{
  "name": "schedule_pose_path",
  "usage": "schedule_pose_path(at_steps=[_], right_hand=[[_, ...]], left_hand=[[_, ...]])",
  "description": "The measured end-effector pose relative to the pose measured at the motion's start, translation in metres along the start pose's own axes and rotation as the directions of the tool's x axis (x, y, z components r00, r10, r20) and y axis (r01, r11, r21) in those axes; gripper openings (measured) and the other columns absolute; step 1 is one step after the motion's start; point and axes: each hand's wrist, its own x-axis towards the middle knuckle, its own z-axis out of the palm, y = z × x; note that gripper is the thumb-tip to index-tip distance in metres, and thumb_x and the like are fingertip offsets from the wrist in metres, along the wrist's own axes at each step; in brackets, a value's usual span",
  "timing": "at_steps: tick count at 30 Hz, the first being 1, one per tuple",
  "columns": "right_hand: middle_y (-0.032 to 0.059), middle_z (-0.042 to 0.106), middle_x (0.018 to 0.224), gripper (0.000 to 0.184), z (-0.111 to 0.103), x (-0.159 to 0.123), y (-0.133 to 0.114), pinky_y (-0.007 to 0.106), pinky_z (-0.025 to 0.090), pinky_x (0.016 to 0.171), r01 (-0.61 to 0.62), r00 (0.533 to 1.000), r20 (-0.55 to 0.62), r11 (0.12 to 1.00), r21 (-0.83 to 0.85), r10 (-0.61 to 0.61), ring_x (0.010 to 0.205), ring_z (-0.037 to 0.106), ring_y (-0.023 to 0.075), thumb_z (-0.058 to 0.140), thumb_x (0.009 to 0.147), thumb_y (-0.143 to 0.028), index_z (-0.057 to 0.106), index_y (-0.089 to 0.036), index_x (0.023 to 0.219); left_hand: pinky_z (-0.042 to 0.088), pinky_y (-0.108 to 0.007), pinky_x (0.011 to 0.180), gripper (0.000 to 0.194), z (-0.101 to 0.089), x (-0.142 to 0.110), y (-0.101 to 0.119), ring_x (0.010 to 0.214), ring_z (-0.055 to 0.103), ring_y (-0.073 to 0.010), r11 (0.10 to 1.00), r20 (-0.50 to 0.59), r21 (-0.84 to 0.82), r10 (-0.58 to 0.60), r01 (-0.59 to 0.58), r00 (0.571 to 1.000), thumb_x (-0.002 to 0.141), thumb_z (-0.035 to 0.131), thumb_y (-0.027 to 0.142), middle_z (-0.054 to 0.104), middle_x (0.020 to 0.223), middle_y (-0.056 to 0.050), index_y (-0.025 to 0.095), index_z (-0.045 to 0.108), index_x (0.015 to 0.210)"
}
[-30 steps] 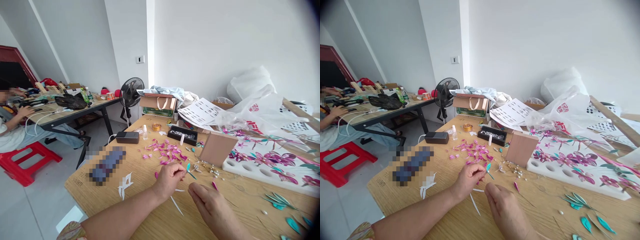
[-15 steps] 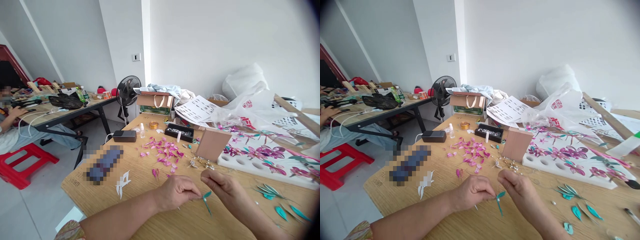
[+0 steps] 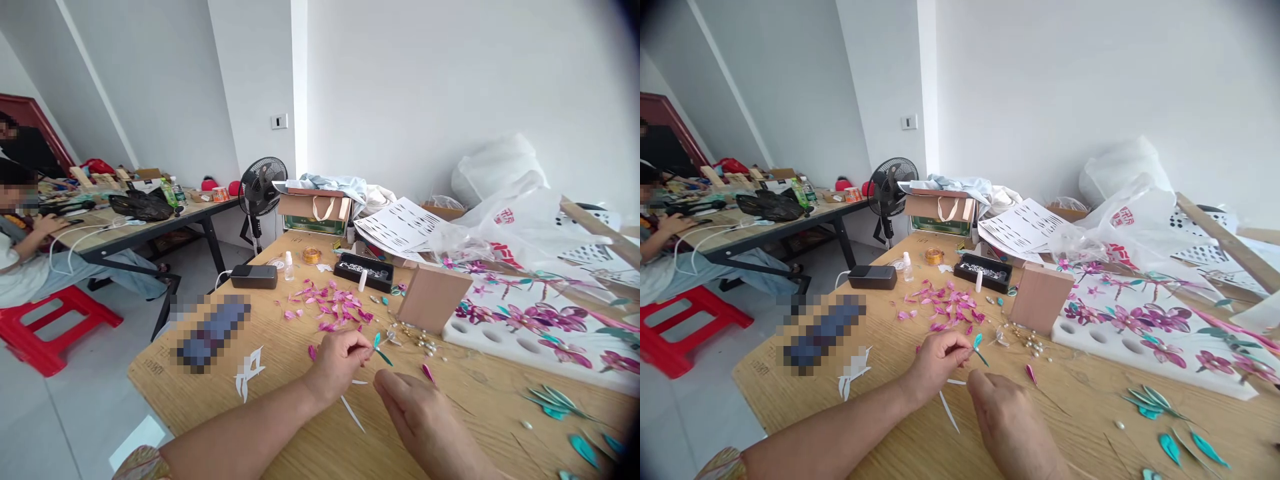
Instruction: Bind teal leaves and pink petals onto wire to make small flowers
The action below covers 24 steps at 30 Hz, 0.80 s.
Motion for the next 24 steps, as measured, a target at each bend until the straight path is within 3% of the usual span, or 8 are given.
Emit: schedule_pose_path(at_steps=[2, 4, 6, 8, 11, 14, 19, 24], right_hand=[[-0.0009, 0.052, 0.051, 0.027, -0.007, 0.001, -0.005, 0.022, 0.03, 0.043, 0.086, 0.996, -0.018, 0.994, -0.062, -0.087, 0.044, 0.048, 0.0123, 0.029, 0.083, -0.009, 0.043, -0.02, 0.062], [0.0001, 0.053, 0.053, 0.026, -0.019, 0.002, -0.002, 0.022, 0.031, 0.044, 0.118, 0.993, -0.022, 0.992, -0.05, -0.119, 0.046, 0.05, 0.0126, 0.03, 0.082, -0.009, 0.046, -0.02, 0.064], [-0.0003, 0.052, 0.053, 0.025, -0.031, 0.003, 0.009, 0.021, 0.031, 0.045, 0.07, 0.997, -0.013, 0.997, 0.015, -0.07, 0.047, 0.049, 0.0121, 0.034, 0.083, -0.015, 0.045, -0.02, 0.061], [-0.0019, 0.047, 0.051, 0.027, -0.037, 0.003, 0.022, 0.021, 0.031, 0.046, -0.064, 0.998, 0.002, 0.989, 0.131, 0.064, 0.047, 0.045, 0.0115, 0.038, 0.084, -0.023, 0.042, -0.02, 0.058], [-0.0038, 0.04, 0.052, 0.028, -0.029, 0.001, 0.039, 0.022, 0.031, 0.046, -0.281, 0.958, 0.061, 0.881, 0.381, 0.28, 0.048, 0.039, 0.0112, 0.039, 0.085, -0.035, 0.043, -0.021, 0.061], [-0.0052, 0.033, 0.052, 0.031, -0.01, 0.001, 0.041, 0.022, 0.029, 0.044, -0.388, 0.915, 0.144, 0.725, 0.569, 0.377, 0.047, 0.033, 0.0105, 0.037, 0.084, -0.041, 0.042, -0.021, 0.061], [-0.0054, 0.029, 0.055, 0.032, 0.004, 0.001, 0.026, 0.021, 0.026, 0.043, -0.42, 0.902, 0.201, 0.667, 0.615, 0.382, 0.049, 0.03, 0.01, 0.038, 0.083, -0.042, 0.039, -0.02, 0.06], [-0.0064, 0.028, 0.051, 0.031, 0.004, 0.001, 0.013, 0.021, 0.023, 0.041, -0.428, 0.896, 0.224, 0.612, 0.665, 0.384, 0.045, 0.027, 0.0092, 0.039, 0.083, -0.043, 0.042, -0.02, 0.062]], left_hand=[[0.038, -0.021, 0.063, 0.016, 0.0, -0.003, 0.0, 0.064, 0.049, -0.0104, 0.963, 0.077, 0.193, 0.176, -0.188, 0.981, 0.078, 0.05, 0.019, 0.054, 0.063, 0.0, 0.015, 0.059, 0.066], [0.039, -0.022, 0.066, 0.021, 0.0, -0.006, 0.003, 0.067, 0.05, -0.0118, 0.901, 0.232, 0.276, 0.274, -0.333, 0.933, 0.081, 0.046, 0.022, 0.055, 0.066, -0.002, 0.015, 0.06, 0.067], [0.04, -0.022, 0.066, 0.022, 0.001, -0.01, 0.007, 0.068, 0.051, -0.0121, 0.89, 0.393, 0.211, 0.3, -0.403, 0.869, 0.082, 0.045, 0.023, 0.056, 0.068, -0.003, 0.015, 0.06, 0.068], [0.041, -0.021, 0.068, 0.018, 0.002, -0.012, 0.013, 0.069, 0.052, -0.0116, 0.931, 0.459, 0.068, 0.29, -0.359, 0.84, 0.08, 0.05, 0.023, 0.057, 0.068, -0.003, 0.016, 0.061, 0.067], [0.041, -0.02, 0.062, 0.014, 0.002, -0.013, 0.018, 0.061, 0.051, -0.0095, 0.984, 0.373, -0.155, 0.141, -0.089, 0.917, 0.073, 0.059, 0.026, 0.055, 0.064, 0.0, 0.016, 0.061, 0.065], [0.04, -0.02, 0.057, 0.014, 0.002, -0.01, 0.018, 0.055, 0.048, -0.0078, 0.945, 0.23, -0.308, -0.043, 0.114, 0.972, 0.071, 0.059, 0.028, 0.052, 0.059, 0.002, 0.015, 0.059, 0.067], [0.038, -0.019, 0.056, 0.008, -0.001, -0.003, 0.01, 0.057, 0.047, -0.0074, 0.994, -0.049, -0.104, -0.025, 0.02, 0.998, 0.073, 0.049, 0.014, 0.049, 0.062, 0.003, 0.016, 0.055, 0.067], [0.037, -0.018, 0.055, 0.013, -0.002, -0.002, 0.012, 0.06, 0.045, -0.0091, 0.992, -0.097, 0.11, 0.079, -0.068, 0.992, 0.073, 0.048, 0.01, 0.049, 0.062, 0.002, 0.017, 0.058, 0.067]])
